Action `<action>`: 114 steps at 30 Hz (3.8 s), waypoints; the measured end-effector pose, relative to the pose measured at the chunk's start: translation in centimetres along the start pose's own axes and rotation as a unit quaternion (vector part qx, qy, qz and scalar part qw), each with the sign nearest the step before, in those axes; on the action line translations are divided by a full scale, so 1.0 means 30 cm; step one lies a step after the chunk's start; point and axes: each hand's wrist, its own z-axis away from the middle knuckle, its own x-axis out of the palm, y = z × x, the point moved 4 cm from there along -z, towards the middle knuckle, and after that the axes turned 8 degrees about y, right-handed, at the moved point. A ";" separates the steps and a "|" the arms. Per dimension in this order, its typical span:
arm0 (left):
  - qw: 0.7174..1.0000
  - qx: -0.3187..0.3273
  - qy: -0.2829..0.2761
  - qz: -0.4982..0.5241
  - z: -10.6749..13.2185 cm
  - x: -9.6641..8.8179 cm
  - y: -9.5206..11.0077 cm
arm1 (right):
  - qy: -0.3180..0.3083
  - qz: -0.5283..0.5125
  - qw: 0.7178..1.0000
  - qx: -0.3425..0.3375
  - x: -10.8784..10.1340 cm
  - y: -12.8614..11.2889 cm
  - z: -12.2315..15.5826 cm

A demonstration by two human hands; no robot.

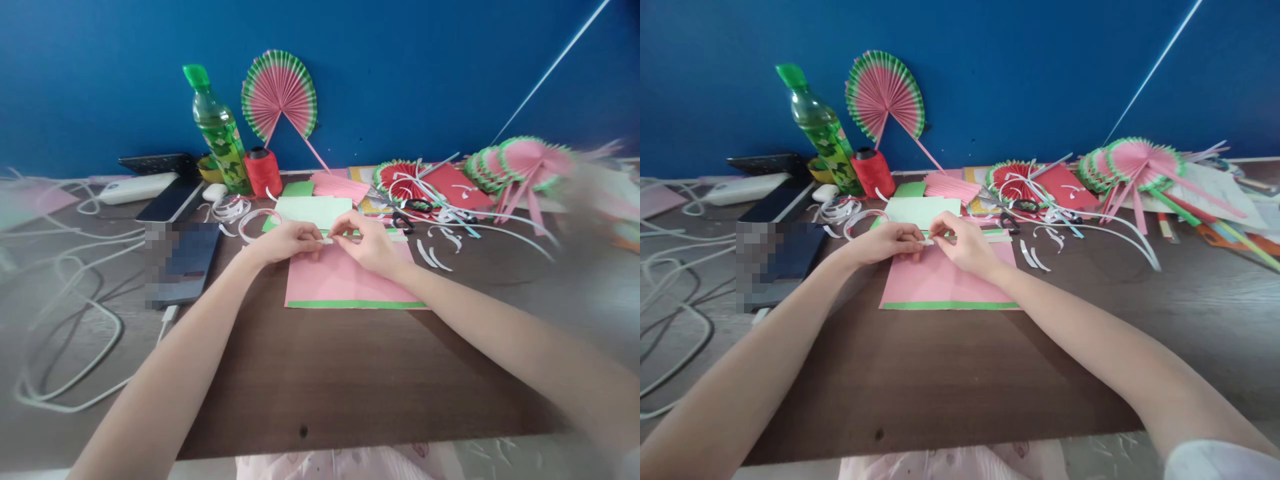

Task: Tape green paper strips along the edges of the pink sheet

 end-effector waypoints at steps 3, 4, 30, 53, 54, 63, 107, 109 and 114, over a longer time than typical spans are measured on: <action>1.000 -0.004 0.002 -0.002 0.001 0.000 0.003 | -0.001 -0.005 1.000 -0.002 0.002 0.000 0.000; 1.000 -0.005 0.002 -0.003 0.001 0.000 0.003 | 0.000 -0.007 1.000 -0.004 0.002 -0.001 0.000; 1.000 -0.007 0.014 -0.003 0.002 0.002 0.008 | -0.007 -0.018 1.000 -0.003 0.006 0.005 0.006; 0.999 0.007 0.038 -0.005 -0.001 0.004 0.007 | -0.050 0.020 0.999 0.002 0.017 0.011 0.002; 0.999 0.008 0.038 -0.005 -0.001 0.006 0.008 | -0.052 0.021 0.998 0.001 0.018 0.012 0.003; 0.999 0.017 0.038 -0.011 -0.003 0.011 0.020 | -0.057 -0.029 0.998 0.018 0.021 0.015 -0.001; 0.930 -0.059 0.323 -0.163 0.060 -0.221 0.023 | -0.130 0.117 0.982 -0.066 0.062 0.011 -0.017; 0.934 -0.051 0.343 -0.091 0.060 -0.210 0.041 | -0.119 0.130 0.981 -0.078 0.063 0.019 -0.017; 0.952 -0.018 0.291 0.090 0.046 -0.149 0.073 | -0.002 0.104 0.991 -0.087 0.030 0.006 -0.024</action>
